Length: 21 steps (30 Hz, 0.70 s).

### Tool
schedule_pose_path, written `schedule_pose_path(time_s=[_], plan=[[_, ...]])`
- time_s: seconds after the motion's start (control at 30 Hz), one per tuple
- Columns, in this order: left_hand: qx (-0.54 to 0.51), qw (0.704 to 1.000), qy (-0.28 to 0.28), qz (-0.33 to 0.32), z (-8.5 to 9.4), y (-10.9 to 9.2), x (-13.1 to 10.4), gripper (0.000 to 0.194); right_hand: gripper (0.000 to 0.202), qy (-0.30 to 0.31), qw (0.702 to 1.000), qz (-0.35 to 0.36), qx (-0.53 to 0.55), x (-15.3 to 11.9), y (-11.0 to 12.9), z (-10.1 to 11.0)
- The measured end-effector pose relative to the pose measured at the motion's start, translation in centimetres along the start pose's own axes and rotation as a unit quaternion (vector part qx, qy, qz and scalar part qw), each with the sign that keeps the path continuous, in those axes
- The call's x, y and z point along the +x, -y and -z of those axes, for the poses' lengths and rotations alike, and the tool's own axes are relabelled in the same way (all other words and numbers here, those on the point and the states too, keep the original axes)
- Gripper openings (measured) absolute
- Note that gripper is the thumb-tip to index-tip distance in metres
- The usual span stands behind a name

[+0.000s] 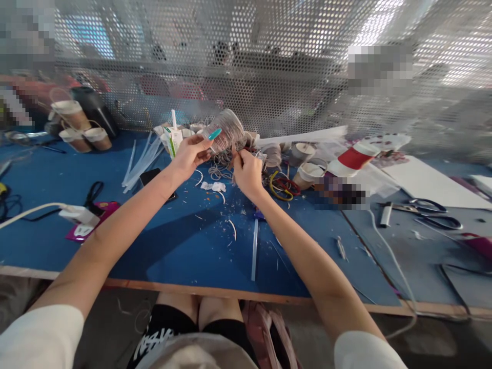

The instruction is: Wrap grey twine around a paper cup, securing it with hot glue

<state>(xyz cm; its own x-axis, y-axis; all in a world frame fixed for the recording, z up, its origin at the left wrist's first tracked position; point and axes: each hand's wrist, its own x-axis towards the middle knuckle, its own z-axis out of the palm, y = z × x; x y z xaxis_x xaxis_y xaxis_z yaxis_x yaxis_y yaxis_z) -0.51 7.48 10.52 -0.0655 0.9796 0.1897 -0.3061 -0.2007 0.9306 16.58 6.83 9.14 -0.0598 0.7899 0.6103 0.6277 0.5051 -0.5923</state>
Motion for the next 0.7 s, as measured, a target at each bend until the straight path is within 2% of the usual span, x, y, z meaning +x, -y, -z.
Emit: schedule_pose_path(time_s=[0.07, 0.17, 0.23, 0.3, 0.47, 0.63, 0.7], plan=[[0.036, 0.997, 0.037, -0.049, -0.1, 0.4, 0.1, 0.049, 0.037, 0.028, 1.0, 0.004, 0.009, 0.4, 0.2, 0.7], [0.097, 0.979, 0.109, -0.14, 0.0, 1.4, 0.5, 0.1, 0.037, 0.068, 0.998, 0.001, 0.006, 1.0, 0.6, 1.9], [0.119, 0.962, 0.152, -0.195, 0.1, 2.0, 0.8, 0.116, 0.038, 0.087, 0.996, 0.003, -0.004, 1.4, 0.9, 2.7], [0.137, 0.949, 0.178, -0.221, 0.3, 2.2, 0.9, 0.12, 0.038, 0.106, 0.994, 0.008, -0.009, 1.8, 1.1, 3.3], [0.234, 0.931, 0.201, -0.195, 0.8, 1.3, 0.2, 0.119, 0.041, 0.138, 0.99, 0.004, -0.013, 2.0, 1.6, 4.2], [0.336, 0.886, 0.142, -0.285, 0.6, 1.3, -0.1, 0.125, 0.037, 0.193, 0.979, -0.043, 0.042, 1.6, 2.2, 4.1], [0.359, 0.875, 0.13, -0.297, 0.4, 1.8, -0.1, 0.13, 0.037, 0.187, 0.979, -0.059, 0.056, 1.6, 2.3, 3.9]])
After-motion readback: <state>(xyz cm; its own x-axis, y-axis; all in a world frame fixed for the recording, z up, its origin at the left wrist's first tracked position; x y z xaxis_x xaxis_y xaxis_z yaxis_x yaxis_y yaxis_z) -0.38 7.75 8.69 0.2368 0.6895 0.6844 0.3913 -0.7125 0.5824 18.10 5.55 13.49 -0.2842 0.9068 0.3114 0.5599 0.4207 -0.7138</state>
